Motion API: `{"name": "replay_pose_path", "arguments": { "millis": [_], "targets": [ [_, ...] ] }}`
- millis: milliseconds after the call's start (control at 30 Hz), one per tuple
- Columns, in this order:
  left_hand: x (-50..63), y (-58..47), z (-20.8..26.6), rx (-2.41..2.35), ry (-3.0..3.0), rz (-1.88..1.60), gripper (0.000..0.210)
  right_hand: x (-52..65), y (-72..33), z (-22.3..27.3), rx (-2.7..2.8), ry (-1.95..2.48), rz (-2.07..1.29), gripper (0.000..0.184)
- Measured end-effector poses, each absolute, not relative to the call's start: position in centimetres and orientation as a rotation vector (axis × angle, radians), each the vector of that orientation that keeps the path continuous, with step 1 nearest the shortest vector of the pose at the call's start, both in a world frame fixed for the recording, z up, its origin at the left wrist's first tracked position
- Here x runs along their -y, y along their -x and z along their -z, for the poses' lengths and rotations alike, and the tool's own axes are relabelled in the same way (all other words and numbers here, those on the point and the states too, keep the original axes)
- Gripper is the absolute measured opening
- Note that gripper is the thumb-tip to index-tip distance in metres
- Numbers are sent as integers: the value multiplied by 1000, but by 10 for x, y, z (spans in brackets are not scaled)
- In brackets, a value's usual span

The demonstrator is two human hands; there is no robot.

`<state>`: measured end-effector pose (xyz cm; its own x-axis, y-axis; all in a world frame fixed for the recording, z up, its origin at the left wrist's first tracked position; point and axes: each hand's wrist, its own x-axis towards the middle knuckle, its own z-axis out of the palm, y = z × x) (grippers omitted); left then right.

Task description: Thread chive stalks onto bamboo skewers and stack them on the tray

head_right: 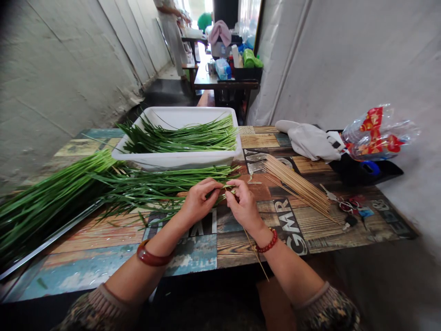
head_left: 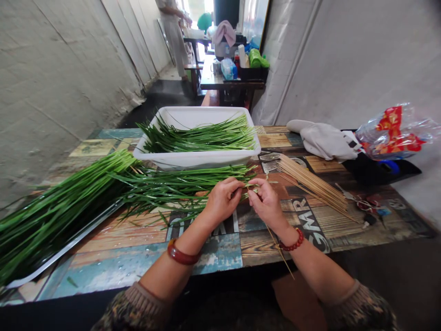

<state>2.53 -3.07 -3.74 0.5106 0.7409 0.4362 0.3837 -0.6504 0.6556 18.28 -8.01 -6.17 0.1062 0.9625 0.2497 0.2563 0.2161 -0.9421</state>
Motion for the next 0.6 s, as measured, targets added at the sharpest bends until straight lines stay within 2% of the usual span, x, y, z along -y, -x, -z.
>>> {"name": "replay_pose_path", "arguments": {
  "millis": [333, 600],
  "targets": [
    [36, -30, 35, -935, -2366, -955, 22, 77, -183, 64, 1359, 1259, -801, 18],
    [29, -19, 30, -1056, -2397, -699, 24, 78, -186, 55, 1197, 1084, -1078, 34]
  ]
}}
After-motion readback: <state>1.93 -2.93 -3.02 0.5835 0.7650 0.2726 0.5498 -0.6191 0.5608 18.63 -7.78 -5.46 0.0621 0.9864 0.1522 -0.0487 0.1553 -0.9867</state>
